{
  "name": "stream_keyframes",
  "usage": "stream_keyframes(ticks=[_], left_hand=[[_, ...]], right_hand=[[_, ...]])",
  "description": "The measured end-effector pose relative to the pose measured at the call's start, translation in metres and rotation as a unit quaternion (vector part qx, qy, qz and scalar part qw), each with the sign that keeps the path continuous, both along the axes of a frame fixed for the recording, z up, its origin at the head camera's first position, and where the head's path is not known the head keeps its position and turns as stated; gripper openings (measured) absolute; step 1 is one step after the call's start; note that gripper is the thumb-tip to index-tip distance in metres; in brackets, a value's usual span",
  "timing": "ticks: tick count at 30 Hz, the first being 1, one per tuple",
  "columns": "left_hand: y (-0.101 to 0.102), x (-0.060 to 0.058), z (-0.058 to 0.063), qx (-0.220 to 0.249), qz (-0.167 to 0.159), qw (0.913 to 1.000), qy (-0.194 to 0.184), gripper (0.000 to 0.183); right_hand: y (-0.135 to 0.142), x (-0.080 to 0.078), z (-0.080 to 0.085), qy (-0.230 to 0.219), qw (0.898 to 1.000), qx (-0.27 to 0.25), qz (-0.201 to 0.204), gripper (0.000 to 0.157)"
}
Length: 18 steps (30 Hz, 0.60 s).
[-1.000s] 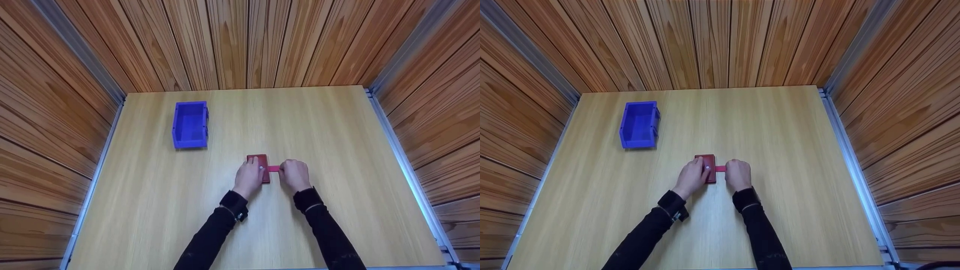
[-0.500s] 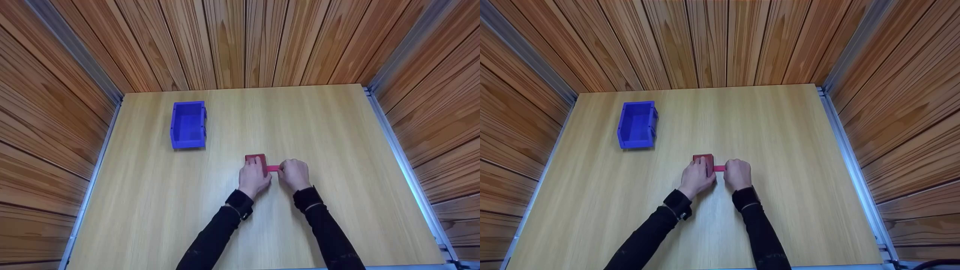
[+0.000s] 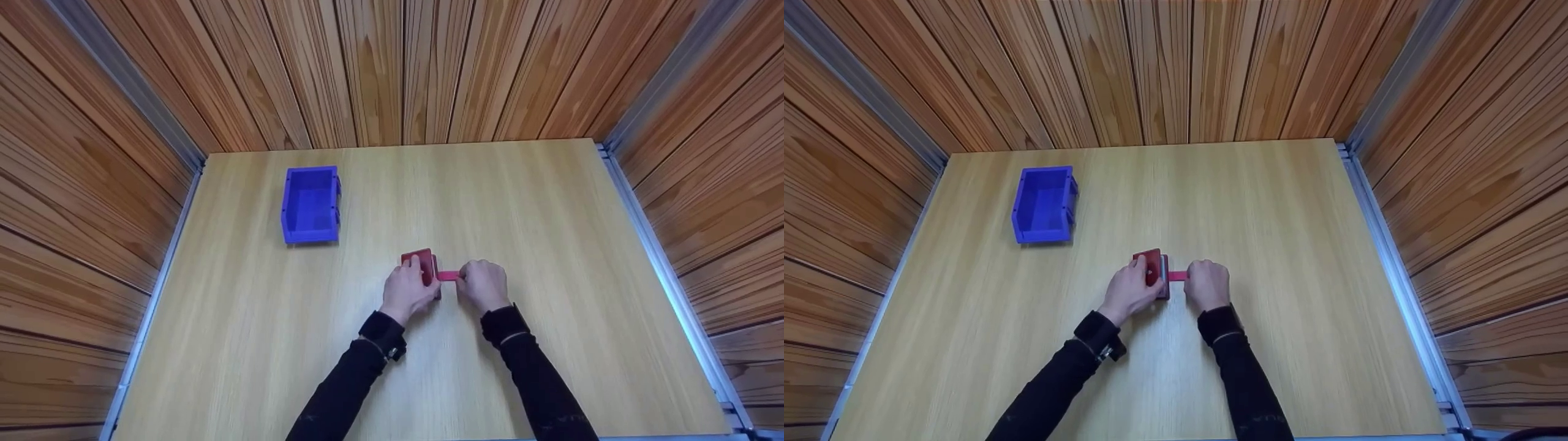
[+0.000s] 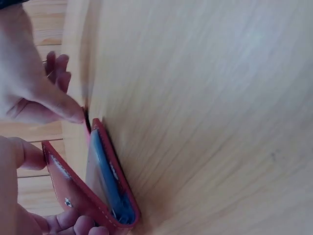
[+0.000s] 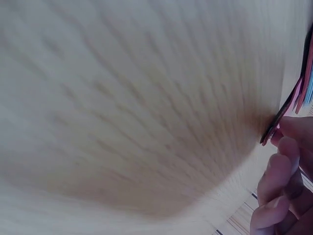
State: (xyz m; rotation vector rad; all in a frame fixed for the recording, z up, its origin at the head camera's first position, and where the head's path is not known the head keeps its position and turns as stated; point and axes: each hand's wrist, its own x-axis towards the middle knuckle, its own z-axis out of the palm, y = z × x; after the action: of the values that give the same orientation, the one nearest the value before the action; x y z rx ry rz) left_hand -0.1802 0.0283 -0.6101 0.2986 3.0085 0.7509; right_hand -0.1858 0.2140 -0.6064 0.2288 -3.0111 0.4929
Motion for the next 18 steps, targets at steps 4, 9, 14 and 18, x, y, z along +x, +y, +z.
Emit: stream_keyframes(ticks=[4,9,14,18], left_hand=[[-0.004,0.001,0.000,0.025,0.003,0.9990,-0.037,0.057],[-0.009,0.004,-0.002,0.062,0.004,0.9966,-0.054,0.052],[-0.017,0.004,0.002,0.108,0.018,0.9909,-0.078,0.046],[-0.026,0.003,0.006,0.138,0.025,0.9857,-0.094,0.036]], right_hand=[[0.000,0.000,0.000,-0.010,1.000,0.004,0.002,0.005],[0.001,0.001,-0.001,-0.023,1.000,0.009,0.004,0.007],[0.000,-0.002,0.000,-0.015,1.000,0.012,0.007,0.013],[-0.001,-0.005,0.002,-0.009,1.000,0.010,0.010,0.015]])
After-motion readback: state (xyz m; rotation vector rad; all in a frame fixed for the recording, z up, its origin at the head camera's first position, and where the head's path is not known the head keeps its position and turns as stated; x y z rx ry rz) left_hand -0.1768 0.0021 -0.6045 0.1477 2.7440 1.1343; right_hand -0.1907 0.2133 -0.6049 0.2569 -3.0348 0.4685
